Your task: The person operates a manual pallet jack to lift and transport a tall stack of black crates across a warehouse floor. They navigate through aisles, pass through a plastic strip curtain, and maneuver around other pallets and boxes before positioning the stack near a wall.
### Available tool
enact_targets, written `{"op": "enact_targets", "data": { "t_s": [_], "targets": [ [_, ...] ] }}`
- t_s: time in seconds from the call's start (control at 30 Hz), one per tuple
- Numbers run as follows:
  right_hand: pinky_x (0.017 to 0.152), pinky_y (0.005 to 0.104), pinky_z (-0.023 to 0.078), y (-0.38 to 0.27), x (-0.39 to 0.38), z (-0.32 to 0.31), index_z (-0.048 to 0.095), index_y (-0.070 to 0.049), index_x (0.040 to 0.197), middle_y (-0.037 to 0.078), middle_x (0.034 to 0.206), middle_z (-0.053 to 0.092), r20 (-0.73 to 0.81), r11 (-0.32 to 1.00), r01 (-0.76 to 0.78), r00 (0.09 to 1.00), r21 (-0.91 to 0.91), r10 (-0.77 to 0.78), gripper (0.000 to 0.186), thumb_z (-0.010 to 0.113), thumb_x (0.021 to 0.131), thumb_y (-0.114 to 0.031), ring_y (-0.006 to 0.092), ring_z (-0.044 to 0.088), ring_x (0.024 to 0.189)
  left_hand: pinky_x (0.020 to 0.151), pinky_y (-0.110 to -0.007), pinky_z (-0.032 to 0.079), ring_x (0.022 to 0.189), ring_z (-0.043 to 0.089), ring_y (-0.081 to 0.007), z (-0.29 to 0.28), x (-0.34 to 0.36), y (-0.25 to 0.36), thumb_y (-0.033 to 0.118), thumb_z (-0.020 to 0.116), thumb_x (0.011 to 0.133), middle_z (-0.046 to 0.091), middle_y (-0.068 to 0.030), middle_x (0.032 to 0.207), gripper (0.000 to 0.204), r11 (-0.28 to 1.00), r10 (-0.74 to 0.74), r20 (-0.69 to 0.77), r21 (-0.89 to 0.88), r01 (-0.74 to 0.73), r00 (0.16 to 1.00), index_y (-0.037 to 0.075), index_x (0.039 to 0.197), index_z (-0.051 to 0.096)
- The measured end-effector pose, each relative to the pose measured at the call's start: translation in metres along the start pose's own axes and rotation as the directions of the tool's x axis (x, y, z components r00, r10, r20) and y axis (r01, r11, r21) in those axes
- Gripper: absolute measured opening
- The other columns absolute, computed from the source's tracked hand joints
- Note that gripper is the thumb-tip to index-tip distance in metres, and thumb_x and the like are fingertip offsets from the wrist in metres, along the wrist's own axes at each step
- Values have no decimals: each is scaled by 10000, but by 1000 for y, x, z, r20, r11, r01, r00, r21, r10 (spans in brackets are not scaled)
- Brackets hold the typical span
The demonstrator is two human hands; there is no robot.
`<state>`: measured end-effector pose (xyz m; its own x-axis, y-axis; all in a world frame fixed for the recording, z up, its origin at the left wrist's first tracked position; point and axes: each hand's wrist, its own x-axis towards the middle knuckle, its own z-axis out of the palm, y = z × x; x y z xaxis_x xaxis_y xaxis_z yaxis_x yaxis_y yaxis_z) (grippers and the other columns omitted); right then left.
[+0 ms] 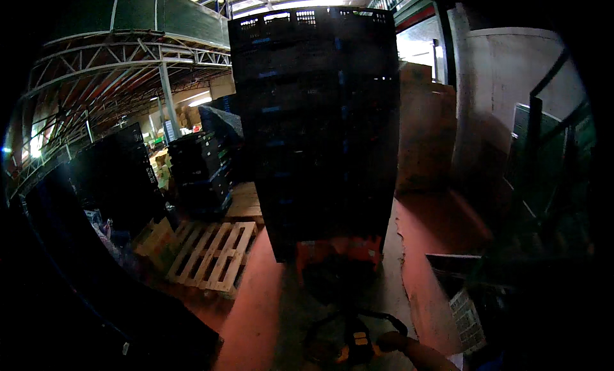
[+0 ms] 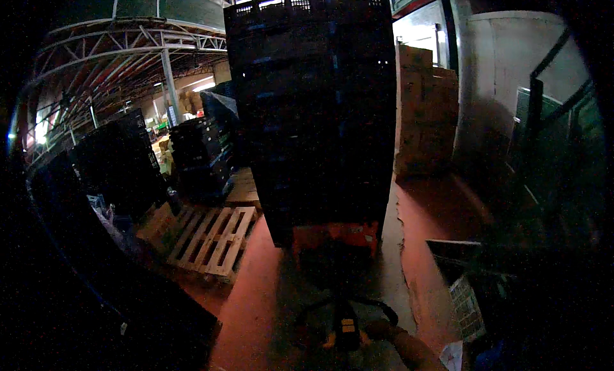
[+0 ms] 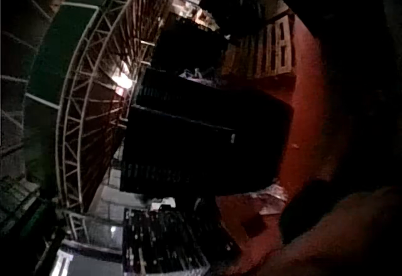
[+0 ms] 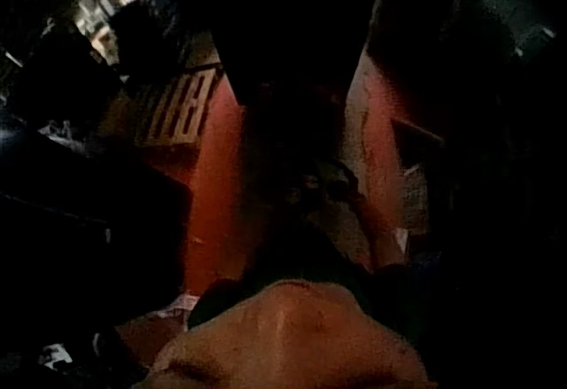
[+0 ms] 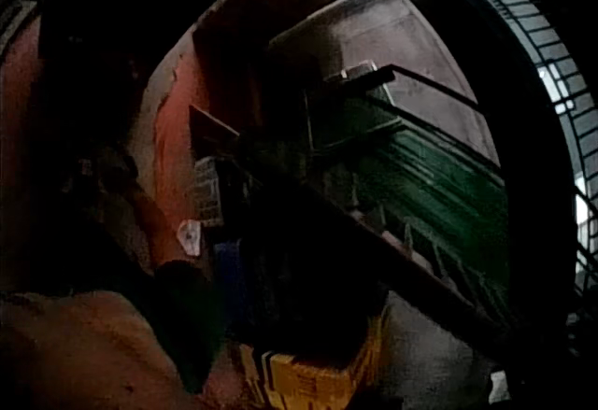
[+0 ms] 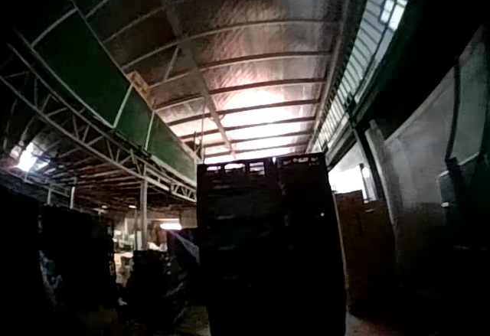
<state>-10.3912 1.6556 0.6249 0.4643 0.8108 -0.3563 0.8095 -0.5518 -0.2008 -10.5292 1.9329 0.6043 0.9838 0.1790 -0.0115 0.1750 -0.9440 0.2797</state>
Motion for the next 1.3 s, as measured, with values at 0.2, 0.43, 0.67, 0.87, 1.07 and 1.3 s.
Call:
{"op": "enact_targets", "data": {
  "t_s": [0.2,0.43,0.67,0.87,1.07,1.3],
  "targets": [
    [779,432,484,-101,-90,10,615,30,1029,239,1050,588,-212,1000,26,977,18,-21,284,592,774,-92,346,605,921,665,-396,505,778,631,-282,15,-112,-1,370,598,787,662,-123,856,285,999,35,14,14,-35,999,104,820,693],
    [825,425,476,-200,-211,8,597,42,1092,254,1131,565,-450,996,88,890,21,-69,346,594,778,-103,346,592,977,663,-393,501,789,624,-283,14,-233,25,354,593,794,658,-128,871,273,998,43,4,49,-43,999,103,837,689],
    [845,415,472,-213,-311,148,587,34,1132,248,1166,558,-382,978,141,904,-157,-191,371,592,797,-124,339,584,1001,661,-391,497,801,617,-284,43,-393,84,338,588,801,654,-133,885,261,998,-6,-31,69,8,1000,101,854,685],
    [833,410,473,-256,-406,211,592,30,1119,239,1153,566,-179,993,103,977,-52,-111,356,588,801,-130,335,587,986,659,-389,494,810,612,-285,56,-514,134,323,584,807,650,-137,898,252,994,-23,-46,104,27,999,99,868,681],
    [822,405,475,-303,-487,276,596,25,1107,229,1139,575,-61,996,80,995,-26,-82,342,584,805,-135,330,590,972,657,-386,490,820,606,-286,67,-625,191,309,579,814,647,-141,911,243,966,80,-298,258,-1,951,98,883,677],
    [808,399,478,-400,-539,309,602,19,1093,219,1124,584,-85,997,64,994,-34,-67,327,580,809,-142,325,593,955,855,-393,461,1051,539,-289,68,-727,149,313,561,862,579,-143,1157,335,998,3,29,60,-5,1000,105,1121,608]
  ]
}}
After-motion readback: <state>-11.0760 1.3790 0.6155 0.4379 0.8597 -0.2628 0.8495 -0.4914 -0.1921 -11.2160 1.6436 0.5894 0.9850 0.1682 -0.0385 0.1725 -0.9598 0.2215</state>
